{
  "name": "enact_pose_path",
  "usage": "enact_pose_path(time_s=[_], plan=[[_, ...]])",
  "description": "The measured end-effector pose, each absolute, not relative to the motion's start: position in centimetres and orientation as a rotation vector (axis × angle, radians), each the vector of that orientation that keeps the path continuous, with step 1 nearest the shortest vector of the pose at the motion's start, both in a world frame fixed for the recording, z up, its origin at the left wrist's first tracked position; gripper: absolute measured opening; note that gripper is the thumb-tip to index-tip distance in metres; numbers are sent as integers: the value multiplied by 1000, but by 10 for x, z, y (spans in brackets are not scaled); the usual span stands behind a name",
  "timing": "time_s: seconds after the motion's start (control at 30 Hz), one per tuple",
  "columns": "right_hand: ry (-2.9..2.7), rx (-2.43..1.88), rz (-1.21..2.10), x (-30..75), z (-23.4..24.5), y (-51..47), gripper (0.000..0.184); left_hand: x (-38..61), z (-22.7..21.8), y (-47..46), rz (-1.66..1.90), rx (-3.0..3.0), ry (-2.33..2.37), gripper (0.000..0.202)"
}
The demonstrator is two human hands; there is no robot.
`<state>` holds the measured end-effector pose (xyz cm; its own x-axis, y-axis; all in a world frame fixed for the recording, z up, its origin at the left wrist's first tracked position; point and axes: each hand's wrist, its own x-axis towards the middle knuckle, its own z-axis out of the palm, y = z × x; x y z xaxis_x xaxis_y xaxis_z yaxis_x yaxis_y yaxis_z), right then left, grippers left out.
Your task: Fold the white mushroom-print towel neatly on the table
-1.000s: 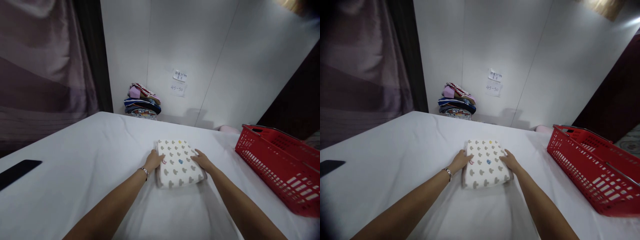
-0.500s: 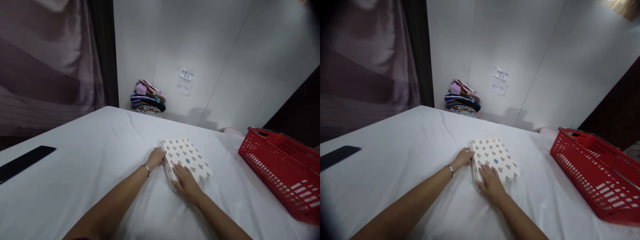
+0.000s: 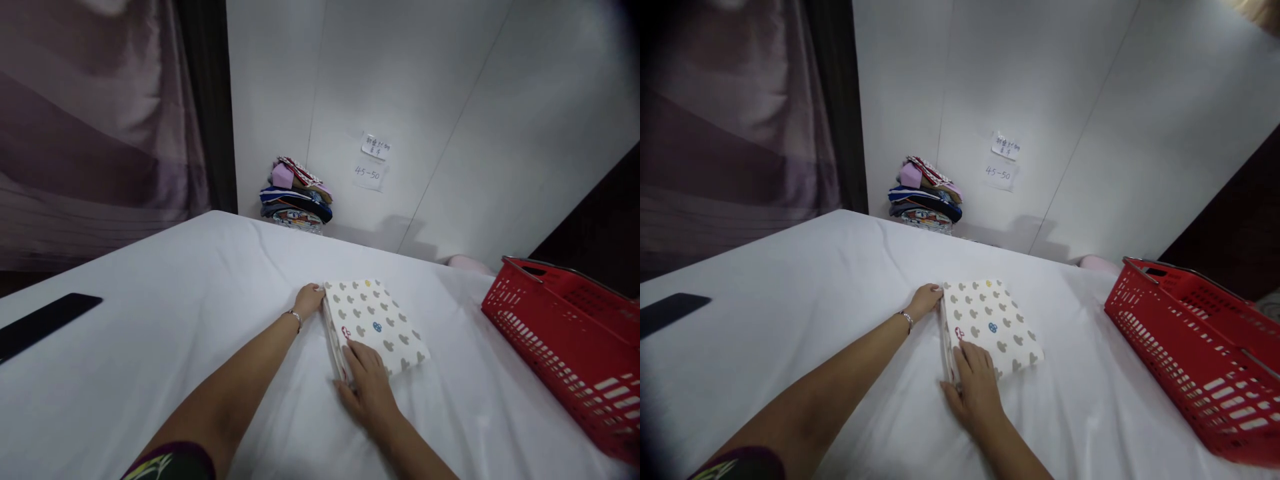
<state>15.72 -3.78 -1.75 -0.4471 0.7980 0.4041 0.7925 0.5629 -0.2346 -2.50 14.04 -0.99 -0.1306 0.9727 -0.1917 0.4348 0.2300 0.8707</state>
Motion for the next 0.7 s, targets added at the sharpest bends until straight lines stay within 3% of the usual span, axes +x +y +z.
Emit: enact_pose_path(time_s=[0.13, 0.37, 0.7], plan=[[-2352, -1291, -52, 156, -24, -40, 52, -25, -12, 149, 875, 1366, 1751, 22], [-2376, -1237, -168, 154, -27, -41, 49, -25, -14, 155, 934, 1355, 1779, 12], [-2391, -1238, -176, 155, -25, -43, 52, -29, -11, 152, 942, 1117, 1613, 13]])
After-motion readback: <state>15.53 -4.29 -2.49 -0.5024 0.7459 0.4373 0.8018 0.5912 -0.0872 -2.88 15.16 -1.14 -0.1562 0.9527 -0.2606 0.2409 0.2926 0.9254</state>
